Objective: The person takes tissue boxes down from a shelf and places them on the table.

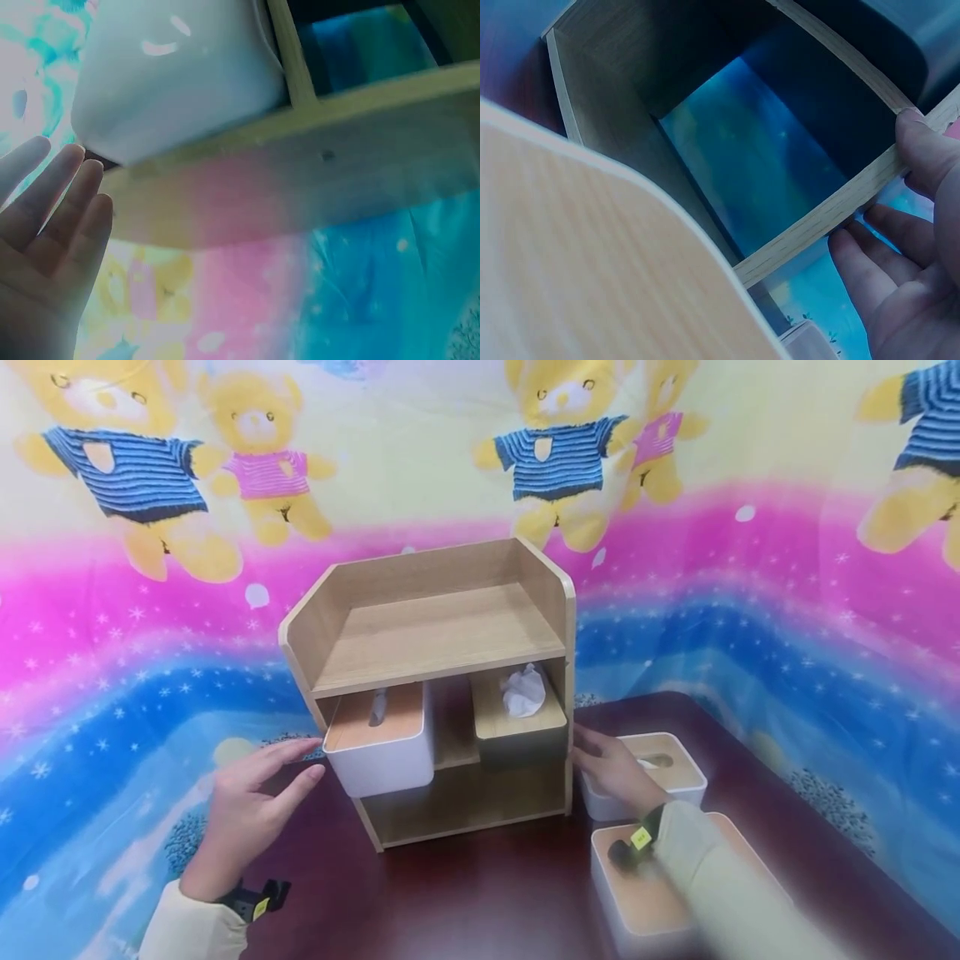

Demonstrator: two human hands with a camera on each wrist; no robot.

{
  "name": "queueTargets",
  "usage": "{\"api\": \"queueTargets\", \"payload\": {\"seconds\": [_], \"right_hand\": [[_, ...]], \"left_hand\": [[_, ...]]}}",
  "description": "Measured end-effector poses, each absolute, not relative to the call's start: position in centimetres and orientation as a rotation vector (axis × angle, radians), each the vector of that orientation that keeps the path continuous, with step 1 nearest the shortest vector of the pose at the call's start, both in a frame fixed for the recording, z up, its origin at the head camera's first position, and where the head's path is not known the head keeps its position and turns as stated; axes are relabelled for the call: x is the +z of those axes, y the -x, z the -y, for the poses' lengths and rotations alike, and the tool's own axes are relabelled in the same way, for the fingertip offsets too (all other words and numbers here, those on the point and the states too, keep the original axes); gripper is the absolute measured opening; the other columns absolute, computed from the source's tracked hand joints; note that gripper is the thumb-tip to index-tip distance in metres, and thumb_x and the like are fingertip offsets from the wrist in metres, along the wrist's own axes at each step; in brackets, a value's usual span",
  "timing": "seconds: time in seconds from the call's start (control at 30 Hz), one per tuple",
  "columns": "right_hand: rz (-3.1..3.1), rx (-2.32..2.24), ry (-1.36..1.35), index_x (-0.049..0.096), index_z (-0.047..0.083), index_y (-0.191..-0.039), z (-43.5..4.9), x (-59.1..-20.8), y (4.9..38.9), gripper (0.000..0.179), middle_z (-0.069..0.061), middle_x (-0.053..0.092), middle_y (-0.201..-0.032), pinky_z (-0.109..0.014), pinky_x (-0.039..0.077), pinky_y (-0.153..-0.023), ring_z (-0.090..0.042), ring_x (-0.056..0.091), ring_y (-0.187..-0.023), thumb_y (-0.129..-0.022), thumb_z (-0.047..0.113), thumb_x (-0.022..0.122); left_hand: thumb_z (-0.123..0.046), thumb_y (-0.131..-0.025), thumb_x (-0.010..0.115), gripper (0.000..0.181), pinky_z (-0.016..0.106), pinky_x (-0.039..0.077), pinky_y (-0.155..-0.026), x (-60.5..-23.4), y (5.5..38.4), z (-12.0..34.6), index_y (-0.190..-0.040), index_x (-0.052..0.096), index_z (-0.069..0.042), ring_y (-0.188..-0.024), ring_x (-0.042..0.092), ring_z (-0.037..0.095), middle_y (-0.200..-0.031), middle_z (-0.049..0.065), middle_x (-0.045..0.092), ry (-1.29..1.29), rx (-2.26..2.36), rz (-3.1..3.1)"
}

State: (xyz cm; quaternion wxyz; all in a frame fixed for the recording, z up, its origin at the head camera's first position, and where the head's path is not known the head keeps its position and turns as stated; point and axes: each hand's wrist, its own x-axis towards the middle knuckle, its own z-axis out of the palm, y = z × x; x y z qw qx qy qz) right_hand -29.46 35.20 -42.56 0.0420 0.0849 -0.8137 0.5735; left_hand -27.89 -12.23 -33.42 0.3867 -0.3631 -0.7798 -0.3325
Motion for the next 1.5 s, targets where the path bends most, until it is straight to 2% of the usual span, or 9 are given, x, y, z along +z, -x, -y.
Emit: {"api": "queueTargets", "payload": {"seconds": [0.17,0.43,0.53,0.8,1.1,1.3,1.5], "right_hand": [[2.482,1.761,-0.302,0.021,0.002,-0.154,-35.1,-42.7,29.6,0.068,-0.025,0.032,-0.151,-0.042,0.043,-0.098,-0.039,0.039,-0.133,-0.102,0.032,0.053],[2.476,1.718,-0.282,0.024,-0.002,-0.152,-34.8,-42.3,29.1,0.064,-0.028,0.035,-0.148,-0.035,0.045,-0.097,-0.041,0.039,-0.131,-0.102,0.027,0.052],[2.465,1.743,-0.285,0.024,-0.001,-0.152,-34.8,-42.3,29.3,0.064,-0.027,0.036,-0.148,-0.033,0.046,-0.096,-0.039,0.041,-0.130,-0.102,0.027,0.053],[2.453,1.745,-0.285,0.027,0.002,-0.152,-34.8,-42.4,29.7,0.065,-0.025,0.039,-0.147,-0.036,0.046,-0.096,-0.038,0.043,-0.129,-0.101,0.031,0.054],[2.471,1.727,-0.285,0.026,0.002,-0.153,-35.0,-42.5,29.3,0.065,-0.025,0.038,-0.147,-0.043,0.044,-0.099,-0.038,0.043,-0.130,-0.102,0.031,0.053],[2.479,1.727,-0.281,0.026,0.000,-0.152,-35.0,-42.5,29.3,0.066,-0.025,0.038,-0.148,-0.043,0.044,-0.099,-0.039,0.042,-0.130,-0.102,0.033,0.053],[2.509,1.717,-0.243,0.026,0.005,-0.154,-34.9,-42.3,29.2,0.069,-0.022,0.038,-0.149,-0.046,0.043,-0.099,-0.038,0.041,-0.131,-0.100,0.039,0.053]], "left_hand": [[-0.010,-0.074,0.082,0.041,0.021,0.042,-0.097,-32.4,27.6,11.3,-0.115,0.073,-0.007,-0.103,0.065,0.020,-0.111,0.001,0.071,1.024,-0.811,1.892],[-0.035,-0.091,0.070,0.036,0.024,0.044,-0.096,-30.5,27.3,9.5,-0.113,0.073,-0.006,-0.104,0.064,0.018,-0.112,0.001,0.070,1.159,-0.681,1.866],[-0.035,-0.092,0.069,0.036,0.030,0.048,-0.093,-30.0,27.4,8.7,-0.112,0.073,-0.005,-0.104,0.064,0.019,-0.112,0.004,0.070,1.212,-0.652,1.846],[-0.026,-0.088,0.072,0.032,0.041,0.051,-0.091,-29.0,28.1,5.7,-0.113,0.073,-0.004,-0.107,0.063,0.023,-0.112,0.009,0.070,1.344,-0.571,1.770],[-0.021,-0.084,0.077,0.033,0.037,0.049,-0.095,-28.8,28.3,2.9,-0.114,0.072,-0.008,-0.111,0.060,0.021,-0.116,0.006,0.068,1.438,-0.509,1.787],[-0.025,-0.085,0.076,0.031,0.035,0.045,-0.098,-28.7,28.1,1.4,-0.111,0.074,-0.009,-0.113,0.059,0.021,-0.117,0.006,0.068,1.484,-0.443,1.809],[-0.028,-0.086,0.075,0.030,0.034,0.044,-0.100,-28.9,27.8,-0.5,-0.110,0.074,-0.010,-0.112,0.059,0.022,-0.114,0.007,0.068,1.539,-0.402,1.784]]}}
